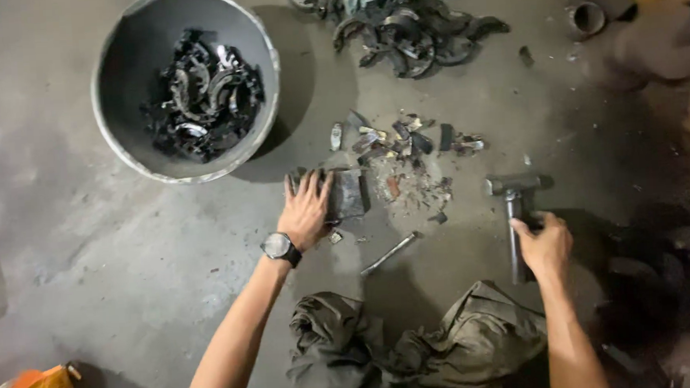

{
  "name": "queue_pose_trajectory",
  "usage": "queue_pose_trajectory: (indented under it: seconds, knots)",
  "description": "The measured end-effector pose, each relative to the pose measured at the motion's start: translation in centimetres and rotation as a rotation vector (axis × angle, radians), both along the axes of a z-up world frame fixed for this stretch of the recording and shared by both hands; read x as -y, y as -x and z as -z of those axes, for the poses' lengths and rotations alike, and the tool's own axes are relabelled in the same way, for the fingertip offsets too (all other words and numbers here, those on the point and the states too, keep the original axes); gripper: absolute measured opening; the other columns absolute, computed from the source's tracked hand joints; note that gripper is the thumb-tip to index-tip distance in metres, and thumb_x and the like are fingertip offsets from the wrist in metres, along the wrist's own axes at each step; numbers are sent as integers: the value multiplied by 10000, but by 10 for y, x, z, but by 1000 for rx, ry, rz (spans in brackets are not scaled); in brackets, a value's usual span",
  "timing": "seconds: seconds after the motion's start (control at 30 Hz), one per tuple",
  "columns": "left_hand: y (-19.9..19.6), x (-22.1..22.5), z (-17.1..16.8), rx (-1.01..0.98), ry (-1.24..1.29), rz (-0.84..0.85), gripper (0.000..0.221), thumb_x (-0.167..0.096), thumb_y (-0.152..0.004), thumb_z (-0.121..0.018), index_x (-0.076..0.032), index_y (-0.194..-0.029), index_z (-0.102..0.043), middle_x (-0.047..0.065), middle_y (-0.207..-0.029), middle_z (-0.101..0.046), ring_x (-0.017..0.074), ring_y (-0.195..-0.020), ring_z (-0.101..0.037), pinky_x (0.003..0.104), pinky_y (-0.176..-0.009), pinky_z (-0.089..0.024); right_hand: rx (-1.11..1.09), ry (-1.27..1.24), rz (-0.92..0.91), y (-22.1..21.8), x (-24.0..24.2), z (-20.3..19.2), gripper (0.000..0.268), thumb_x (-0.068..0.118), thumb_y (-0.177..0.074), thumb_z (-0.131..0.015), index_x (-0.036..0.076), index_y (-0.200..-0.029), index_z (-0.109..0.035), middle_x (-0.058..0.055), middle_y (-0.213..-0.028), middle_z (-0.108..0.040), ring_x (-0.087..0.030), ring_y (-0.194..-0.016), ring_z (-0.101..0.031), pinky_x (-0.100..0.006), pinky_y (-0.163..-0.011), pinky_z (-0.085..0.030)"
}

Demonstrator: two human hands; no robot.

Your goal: The person sits on the floor of a workshop and breaks metal parts with a hammer on a steel block, placing the broken pieces into a basin and picking up new pieces from the floor to continue breaking them.

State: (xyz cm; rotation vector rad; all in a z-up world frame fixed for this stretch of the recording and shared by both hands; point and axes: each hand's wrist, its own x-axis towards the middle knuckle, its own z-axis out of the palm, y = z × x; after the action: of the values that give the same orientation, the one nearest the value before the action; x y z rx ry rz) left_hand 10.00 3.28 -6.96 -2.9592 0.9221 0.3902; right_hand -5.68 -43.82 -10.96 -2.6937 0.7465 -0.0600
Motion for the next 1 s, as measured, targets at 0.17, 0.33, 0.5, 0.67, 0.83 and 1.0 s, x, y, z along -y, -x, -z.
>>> queue_pose_trajectory:
  seconds: [0.17, 0.33, 0.5, 0.67, 0.83, 1.0]
  knots:
    - [-22, 12, -21, -151, -46, 75, 1222, -488, -594, -900, 68, -1514, -318, 228, -1496, -417, 378, -1391, -390, 540, -1176, -303, 26, -58, 48, -21, -29, -1, 459, 280, -815, -877, -59, -1077, -714, -268, -1065, -709, -421, -975, -689, -495, -868, -537]
    - [-17, 35, -1, -138, -25, 93, 1216, -449, -575, -910, 110, -1492, -339, 251, -1462, -433, 405, -1368, -393, 486, -1168, -308, 91, -83, 42, -53, -47, -2, 395, 218, -840, -851, -53, -1084, -699, -249, -1075, -683, -428, -983, -667, -513, -852, -518]
    - [-28, 80, -36, -214, -28, 166, 1191, -514, -659, -860, 40, -1551, -297, 228, -1535, -394, 367, -1358, -383, 574, -1124, -279, 296, -52, -28, -94, -55, 11, 363, 191, -922, -791, -52, -1139, -631, -248, -1118, -584, -450, -1071, -565, -545, -929, -463]
    - [-109, 106, 16, -226, 109, -64, 752, -377, -845, -750, -48, -1465, -477, 227, -1452, -492, 379, -1327, -487, 538, -1066, -399, 198, 33, -14, -110, -48, 30, 374, 307, -974, -692, -28, -1099, -585, -243, -1120, -551, -435, -1096, -540, -572, -945, -432]
    - [-224, 172, 58, -165, 598, -627, 275, -274, -932, -716, -62, -1104, -745, 232, -1055, -742, 392, -932, -727, 454, -843, -578, 163, 118, -34, -112, -53, 22, 390, 359, -1035, -609, -14, -1129, -547, -232, -1161, -535, -445, -1131, -525, -558, -962, -419]
    - [-245, 217, 92, -109, 763, -1051, 323, -239, -719, -851, -51, -973, -784, 223, -970, -755, 373, -919, -728, 441, -827, -568, 116, 103, -40, -112, -54, 22, 401, 355, -1060, -609, -28, -1140, -522, -231, -1149, -519, -419, -1111, -523, -561, -949, -418]
